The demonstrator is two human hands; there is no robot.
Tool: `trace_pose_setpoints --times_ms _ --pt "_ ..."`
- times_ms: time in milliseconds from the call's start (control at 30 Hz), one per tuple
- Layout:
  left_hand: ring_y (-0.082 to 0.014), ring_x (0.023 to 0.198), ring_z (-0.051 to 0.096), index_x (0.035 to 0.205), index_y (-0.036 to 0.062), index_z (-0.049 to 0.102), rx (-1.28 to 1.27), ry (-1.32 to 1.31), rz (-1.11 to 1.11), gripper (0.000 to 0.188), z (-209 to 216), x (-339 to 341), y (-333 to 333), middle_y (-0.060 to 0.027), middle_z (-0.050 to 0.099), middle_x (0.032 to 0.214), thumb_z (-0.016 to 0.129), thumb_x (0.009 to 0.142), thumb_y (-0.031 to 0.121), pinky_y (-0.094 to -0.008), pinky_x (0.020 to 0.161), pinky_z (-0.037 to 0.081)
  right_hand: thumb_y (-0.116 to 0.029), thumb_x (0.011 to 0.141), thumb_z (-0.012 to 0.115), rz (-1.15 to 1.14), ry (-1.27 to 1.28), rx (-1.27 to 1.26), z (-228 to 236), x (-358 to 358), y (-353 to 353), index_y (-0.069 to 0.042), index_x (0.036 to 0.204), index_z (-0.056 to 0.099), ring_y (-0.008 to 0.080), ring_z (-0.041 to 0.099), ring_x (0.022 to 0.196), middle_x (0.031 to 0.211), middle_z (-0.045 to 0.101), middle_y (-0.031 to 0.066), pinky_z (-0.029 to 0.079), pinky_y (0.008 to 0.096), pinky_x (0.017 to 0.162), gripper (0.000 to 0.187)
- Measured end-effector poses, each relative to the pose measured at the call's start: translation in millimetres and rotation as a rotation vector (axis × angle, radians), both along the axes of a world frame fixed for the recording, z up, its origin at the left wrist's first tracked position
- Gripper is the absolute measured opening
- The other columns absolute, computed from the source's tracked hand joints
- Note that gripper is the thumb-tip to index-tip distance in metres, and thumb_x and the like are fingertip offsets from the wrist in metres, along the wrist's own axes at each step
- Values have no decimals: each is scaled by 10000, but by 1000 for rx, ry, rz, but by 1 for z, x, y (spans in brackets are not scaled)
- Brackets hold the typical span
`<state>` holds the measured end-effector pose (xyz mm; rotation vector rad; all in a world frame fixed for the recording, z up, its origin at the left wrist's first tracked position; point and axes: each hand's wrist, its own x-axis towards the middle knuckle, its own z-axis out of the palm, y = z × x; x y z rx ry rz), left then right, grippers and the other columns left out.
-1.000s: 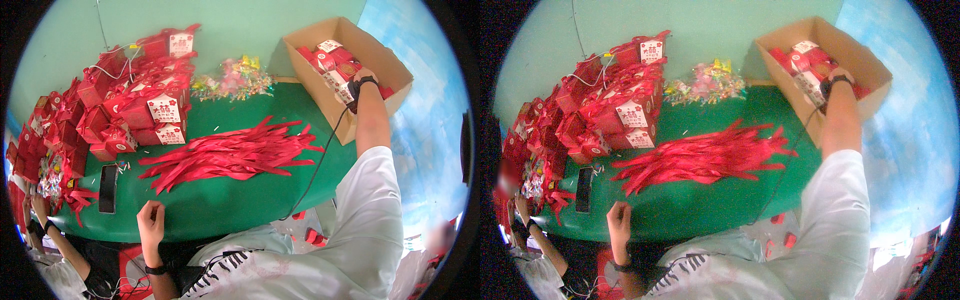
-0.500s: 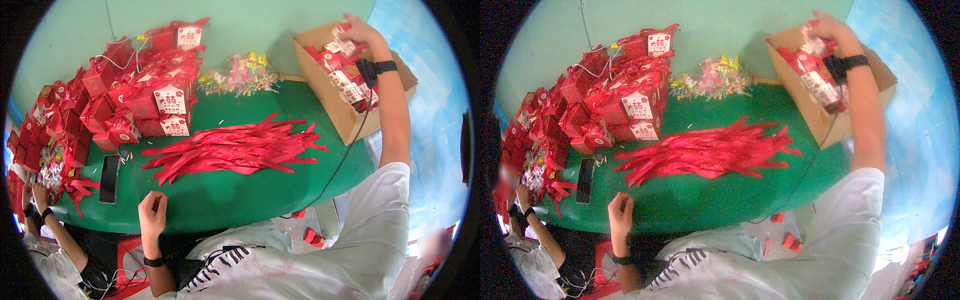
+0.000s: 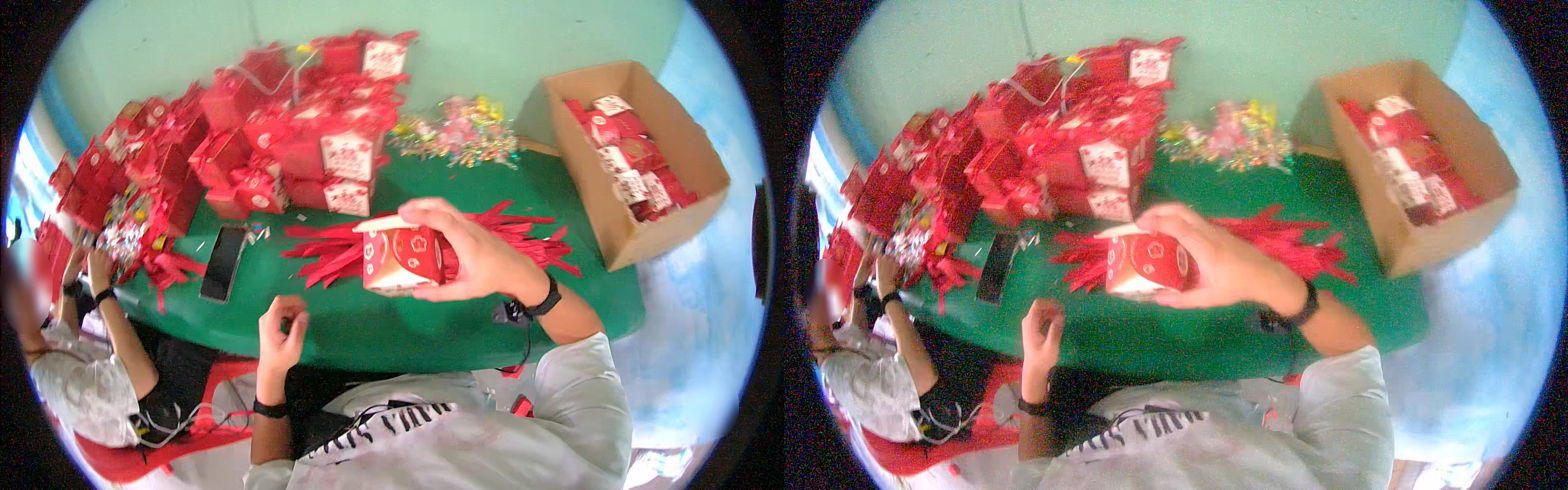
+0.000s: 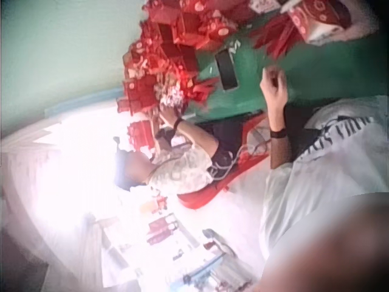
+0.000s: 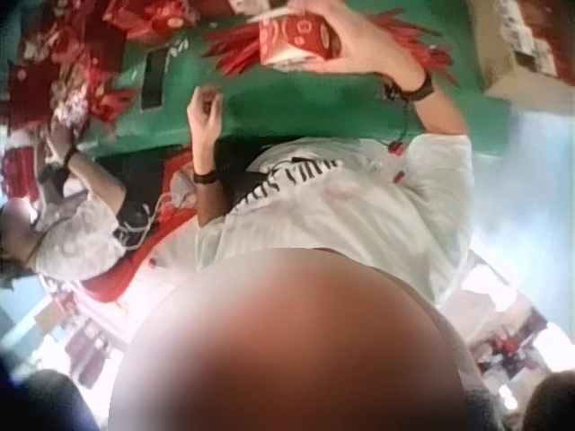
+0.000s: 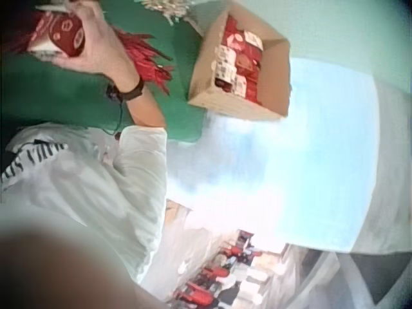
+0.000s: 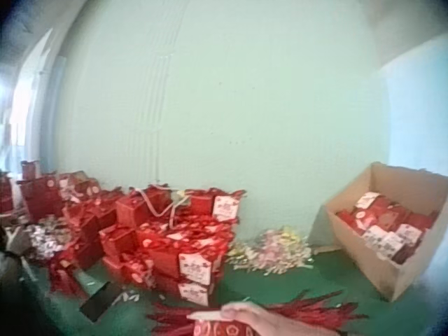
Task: The person assembles small red gift boxes by filling them with wrapped candies, closing the lids, and tying red ribbons around them. Completed boxes are placed into a cardboard box on the right side of the table.
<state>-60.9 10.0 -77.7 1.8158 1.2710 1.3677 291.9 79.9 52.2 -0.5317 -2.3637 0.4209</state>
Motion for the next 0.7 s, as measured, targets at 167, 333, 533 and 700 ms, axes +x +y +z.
trace_pose_setpoints --times_ms 167,333,533,700 --pt "-308 962 659 1111 78 691 359 346 -140 384 64 31 -19 -110 699 1168 829 760 151 -431 803 537 -276 693 992 67 81 -304 -85 -27 -10 -59 1591 329 405 523 1404 1522 475 232 447 480 1173 1138" --pt "-327 1093 634 1122 111 689 427 606 -118 388 76 66 -1 -74 683 1216 828 769 193 -458 932 504 -264 691 985 101 50 -356 -98 -38 -11 -41 1572 352 368 545 1413 1526 519 217 463 456 1165 1108" --pt "-300 901 615 943 111 642 400 459 60 246 71 65 -2 -69 679 1010 825 786 158 -423 796 455 -218 714 980 34 44 -558 -107 -33 -14 -68 1587 329 309 622 1305 1425 592 183 495 445 1118 1099" --pt "-288 774 599 883 72 720 233 553 190 97 69 56 -4 -66 629 785 792 830 109 -416 766 468 -185 726 977 40 39 -542 -108 -35 -12 -103 1584 344 275 647 1254 1420 589 154 515 437 1084 1070"
